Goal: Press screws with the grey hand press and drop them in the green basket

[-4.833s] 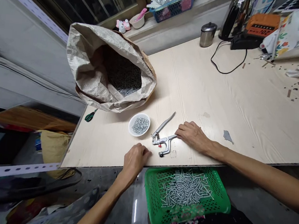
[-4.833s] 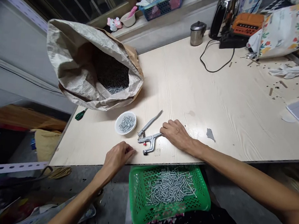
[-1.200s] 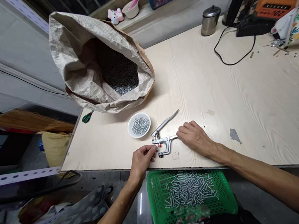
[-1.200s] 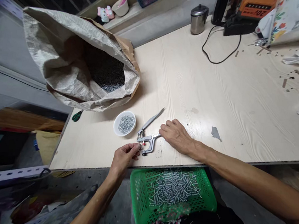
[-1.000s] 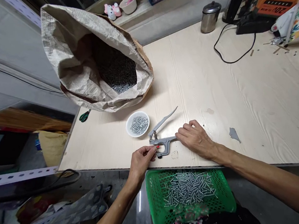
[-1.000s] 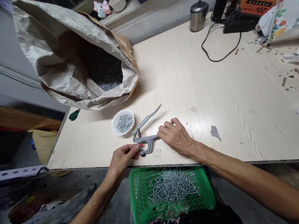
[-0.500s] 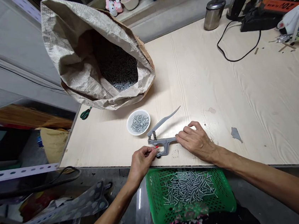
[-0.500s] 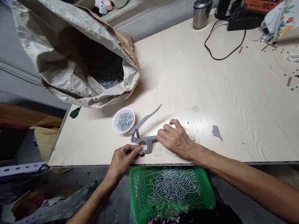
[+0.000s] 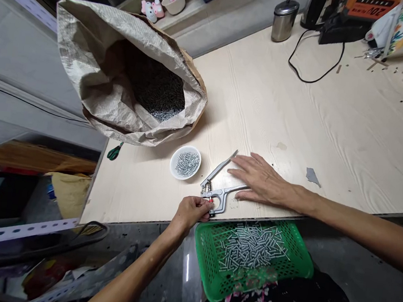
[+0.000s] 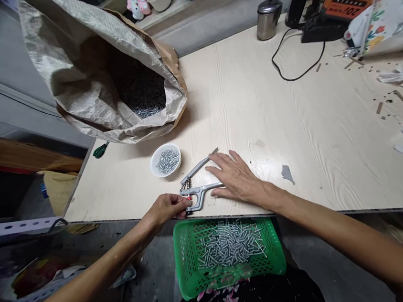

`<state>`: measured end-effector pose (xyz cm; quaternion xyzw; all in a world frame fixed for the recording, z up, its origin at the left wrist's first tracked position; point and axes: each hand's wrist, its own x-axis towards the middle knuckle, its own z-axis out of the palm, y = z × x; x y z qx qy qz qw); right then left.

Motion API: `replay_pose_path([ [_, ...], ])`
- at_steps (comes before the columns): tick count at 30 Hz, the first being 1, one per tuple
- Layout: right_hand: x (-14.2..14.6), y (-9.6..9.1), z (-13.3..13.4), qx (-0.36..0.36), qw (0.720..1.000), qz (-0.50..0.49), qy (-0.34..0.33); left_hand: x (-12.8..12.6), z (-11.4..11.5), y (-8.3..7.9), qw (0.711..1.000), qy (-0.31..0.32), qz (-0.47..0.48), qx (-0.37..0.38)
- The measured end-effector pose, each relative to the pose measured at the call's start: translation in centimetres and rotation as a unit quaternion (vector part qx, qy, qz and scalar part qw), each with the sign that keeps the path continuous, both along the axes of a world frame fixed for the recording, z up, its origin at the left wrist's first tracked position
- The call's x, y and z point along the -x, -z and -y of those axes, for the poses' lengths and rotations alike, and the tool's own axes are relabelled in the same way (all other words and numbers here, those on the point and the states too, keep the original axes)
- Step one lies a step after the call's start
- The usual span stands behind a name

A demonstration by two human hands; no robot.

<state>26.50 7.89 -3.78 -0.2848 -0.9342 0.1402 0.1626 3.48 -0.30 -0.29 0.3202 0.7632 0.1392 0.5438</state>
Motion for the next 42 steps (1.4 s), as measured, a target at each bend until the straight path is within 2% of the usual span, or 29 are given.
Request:
replay_pose_path([
  [5,0.6,-1.0,-2.3,0.043,0.996,0.061,-0.044,-0.1,-0.2,-0.3,1.000,-0.009,-0.003,0.018],
  [10,1.8,-0.6,-1.8,0.029,0.995,0.054,-0.084,-0.2,-0.3,-0.5,1.000,0.029,-0.003,0.008],
  [15,2.0,0.0,-0.7,0.042,0.996,0.027,-0.076,0.0,0.1,-0.1,0.998,0.056,-0.002,-0.019],
  [20,2.0,-0.2,-1.9,0.054,0.997,0.003,-0.057,0.2,0.4,0.4,0.998,0.051,-0.027,-0.022],
  [24,2.0,-0.6,-3.4,0.058,0.993,0.042,-0.089,0.2,0.6,0.4,0.997,0.058,-0.034,-0.025],
  [28,2.0,-0.8,-4.2,0.044,0.992,0.077,-0.087,0.3,0.7,0.4,0.996,0.069,-0.040,-0.030],
  [33,2.1,-1.5,-4.3,0.029,0.993,0.098,-0.065,0.4,0.8,0.5,0.995,0.074,-0.044,-0.039],
  [42,2.1,-2.2,-3.7,-0.004,0.990,0.132,-0.046,-0.4,0.4,0.1,0.999,0.030,-0.017,-0.034],
])
